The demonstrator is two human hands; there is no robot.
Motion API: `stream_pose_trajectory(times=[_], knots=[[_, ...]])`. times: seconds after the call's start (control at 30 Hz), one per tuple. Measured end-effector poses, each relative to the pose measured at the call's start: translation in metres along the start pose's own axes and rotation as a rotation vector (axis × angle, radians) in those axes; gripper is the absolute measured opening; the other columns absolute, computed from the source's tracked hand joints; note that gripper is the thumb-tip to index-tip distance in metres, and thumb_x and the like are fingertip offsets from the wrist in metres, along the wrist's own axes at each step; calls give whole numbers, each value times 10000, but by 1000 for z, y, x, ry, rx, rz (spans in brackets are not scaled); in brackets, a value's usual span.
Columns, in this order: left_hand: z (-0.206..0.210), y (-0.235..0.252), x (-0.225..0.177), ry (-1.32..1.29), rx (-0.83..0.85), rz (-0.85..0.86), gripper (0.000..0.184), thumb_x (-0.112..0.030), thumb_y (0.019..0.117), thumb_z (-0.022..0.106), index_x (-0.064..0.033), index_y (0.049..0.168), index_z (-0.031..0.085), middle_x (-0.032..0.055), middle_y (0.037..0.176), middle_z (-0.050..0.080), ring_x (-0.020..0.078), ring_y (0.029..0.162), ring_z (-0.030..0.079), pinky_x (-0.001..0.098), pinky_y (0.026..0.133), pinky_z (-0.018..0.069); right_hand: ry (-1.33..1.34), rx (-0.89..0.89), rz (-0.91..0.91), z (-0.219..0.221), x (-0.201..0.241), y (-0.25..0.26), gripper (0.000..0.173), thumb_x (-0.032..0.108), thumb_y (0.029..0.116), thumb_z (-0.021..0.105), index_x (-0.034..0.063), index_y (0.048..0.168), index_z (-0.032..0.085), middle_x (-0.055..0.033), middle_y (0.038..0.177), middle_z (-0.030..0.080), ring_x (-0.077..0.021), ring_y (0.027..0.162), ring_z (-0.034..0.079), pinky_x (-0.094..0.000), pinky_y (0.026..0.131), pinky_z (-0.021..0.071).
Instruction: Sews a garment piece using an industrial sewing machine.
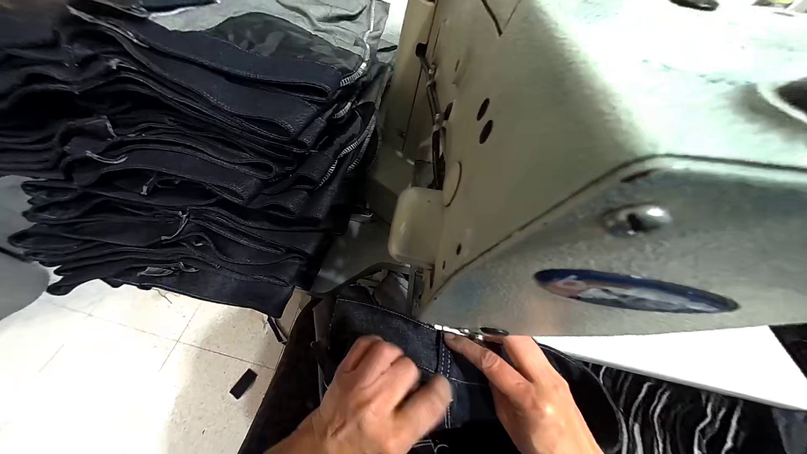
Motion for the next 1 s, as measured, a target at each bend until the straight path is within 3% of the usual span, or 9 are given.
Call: stream_pose_trajectory(times=[0.03,0.07,0.17,0.23,0.3,0.37,0.47,1.0], knots=[[2,1,-2,25,18,152,150,-250,1053,541,-229,1119,673,-47,1021,664,155,1017,585,318,996,412,7,-17,0,1,-2,-1,382,32,988,467,250,1187,709,-92,1014,629,-182,987,613,-236,873,514],[5,2,-2,-7,40,255,195,-208,1054,533,-216,1161,697,-31,1163,706,174,1126,603,345,1050,406,24,-27,3,2,-5,-2,386,50,997,457,271,1198,702,-87,1020,635,-185,985,620,-258,862,522],[18,3,12,-159,135,266,253,-342,1047,576,-222,1227,708,-36,1260,711,167,1150,620,313,1006,447,240,-9,101,7,-24,-10,302,214,1063,472,328,1240,688,-37,1072,655,-120,1028,629,-284,893,509],[18,2,15,-156,145,214,280,-391,1029,595,-249,1241,711,-63,1270,710,164,1133,614,294,966,452,383,-3,214,11,-42,-21,275,372,1066,521,183,1205,665,-30,1087,685,-57,1063,639,-240,946,525],[17,-1,11,-113,96,153,267,-389,1023,608,-250,1218,725,-66,1253,719,164,1126,618,283,958,457,346,-16,294,14,-53,-27,410,464,1044,523,85,1097,669,-51,1000,710,-69,992,661,-262,902,531],[18,-1,5,-57,58,77,250,-386,1020,612,-246,1181,741,-65,1226,732,161,1119,624,278,959,458,259,-76,289,10,-54,-22,433,483,1044,510,107,941,699,-50,887,685,-104,915,644,-294,868,487],[20,2,-1,11,24,-28,236,-384,1014,618,-255,1143,766,-78,1196,747,154,1108,635,272,943,464,172,-149,228,0,-52,-7,430,478,1049,504,136,856,680,-36,854,698,-104,936,645,-310,908,454],[21,2,0,-44,32,-67,224,-390,1000,639,-270,1121,785,-99,1198,746,136,1125,625,267,942,450,123,-118,197,-5,-50,-9,440,465,1051,507,103,849,656,-75,780,644,-127,867,624,-258,840,448]])
Point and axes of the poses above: each hand's wrist, its own y-axis towards the middle knuckle, its own z-axis out of the palm, x = y × z, the point moved 8 cm from there along y, towards the middle knuckle
